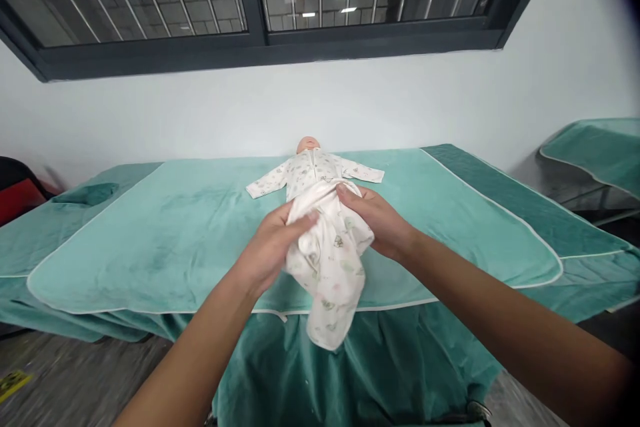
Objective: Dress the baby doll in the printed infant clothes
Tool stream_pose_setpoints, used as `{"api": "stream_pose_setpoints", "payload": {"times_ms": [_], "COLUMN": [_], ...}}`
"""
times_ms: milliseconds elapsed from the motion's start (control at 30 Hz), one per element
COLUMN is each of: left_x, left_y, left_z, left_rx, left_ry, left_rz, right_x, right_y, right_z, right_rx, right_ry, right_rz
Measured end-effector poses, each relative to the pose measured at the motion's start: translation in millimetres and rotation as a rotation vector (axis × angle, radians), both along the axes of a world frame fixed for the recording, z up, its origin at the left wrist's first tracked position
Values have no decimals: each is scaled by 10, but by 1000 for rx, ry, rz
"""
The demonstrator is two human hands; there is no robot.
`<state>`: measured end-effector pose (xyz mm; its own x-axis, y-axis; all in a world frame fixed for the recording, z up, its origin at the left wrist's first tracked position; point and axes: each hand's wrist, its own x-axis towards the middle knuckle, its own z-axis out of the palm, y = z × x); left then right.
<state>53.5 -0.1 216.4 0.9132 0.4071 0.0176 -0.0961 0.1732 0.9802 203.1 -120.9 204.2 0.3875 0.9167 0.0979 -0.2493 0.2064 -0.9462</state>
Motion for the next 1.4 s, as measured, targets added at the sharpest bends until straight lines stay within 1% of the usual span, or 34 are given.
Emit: {"api": "stream_pose_setpoints", "payload": {"times_ms": [67,100,133,167,200,233,300,367,433,467,500,533,600,667,733,800,833,867,900,967,1000,1067,1100,1133,1167,1200,1233,1267,1300,1333,1400], "left_x": [20,30,38,39,33,19,-33,-102,-166,-190,-205,-212,-197,-155,-106,-71,-66,-71,-86,-147,-188,-275,-314,-347,-373,-390,-399,-402,-401,-397,-390], "left_y": [12,13,9,4,-3,-9,-8,19,66,93,117,136,149,121,66,14,1,0,11,61,91,138,151,156,154,149,142,134,127,119,105], "left_z": [-26,-46,-71,-102,-137,-174,-247,-307,-356,-377,-397,-414,-430,-408,-359,-322,-321,-334,-362,-447,-494,-575,-606,-630,-651,-671,-692,-714,-737,-759,-786], "left_rx": [-40,-60,-82,-107,-131,-148,-139,-75,-26,-28,-51,-86,-160,-214,-255,-287,-293,-291,-281,-242,-218,-176,-162,-155,-152,-151,-146,-136,-116,-87,-18], "left_ry": [-122,-145,-139,-116,-86,-55,-1,68,139,150,141,112,32,-34,-68,-59,-44,-27,-13,16,41,117,156,179,179,158,128,104,95,105,158], "left_rz": [142,173,181,170,144,108,-5,-185,-334,-362,-352,-310,-174,-29,69,78,65,53,41,-25,-100,-327,-427,-481,-472,-408,-310,-210,-140,-109,-143], "right_x": [-6,-19,-38,-60,-81,-98,-109,-90,-64,-59,-65,-80,-139,-212,-275,-309,-314,-311,-303,-276,-264,-257,-265,-283,-310,-344,-384,-426,-467,-505,-559], "right_y": [-67,-95,-117,-128,-130,-124,-95,-67,-54,-53,-55,-57,-59,-60,-63,-68,-71,-73,-75,-74,-75,-82,-92,-107,-127,-151,-177,-203,-225,-243,-261], "right_z": [-55,-77,-94,-106,-112,-113,-103,-86,-78,-83,-97,-120,-191,-279,-356,-393,-394,-385,-369,-337,-329,-350,-382,-428,-484,-549,-618,-687,-750,-805,-877], "right_rx": [-79,-126,-167,-193,-196,-177,-103,-49,-31,-22,-13,-2,19,0,-58,-117,-127,-116,-88,-13,20,44,33,19,11,5,-7,-27,-55,-84,-119], "right_ry": [-22,-46,-68,-80,-77,-59,2,61,108,134,164,198,261,280,236,153,118,99,99,149,189,270,308,340,362,369,358,329,290,242,152], "right_rz": [155,250,332,381,387,352,206,66,-21,-43,-54,-51,-9,67,189,336,382,395,369,247,189,118,109,112,121,137,171,225,300,395,593]}}
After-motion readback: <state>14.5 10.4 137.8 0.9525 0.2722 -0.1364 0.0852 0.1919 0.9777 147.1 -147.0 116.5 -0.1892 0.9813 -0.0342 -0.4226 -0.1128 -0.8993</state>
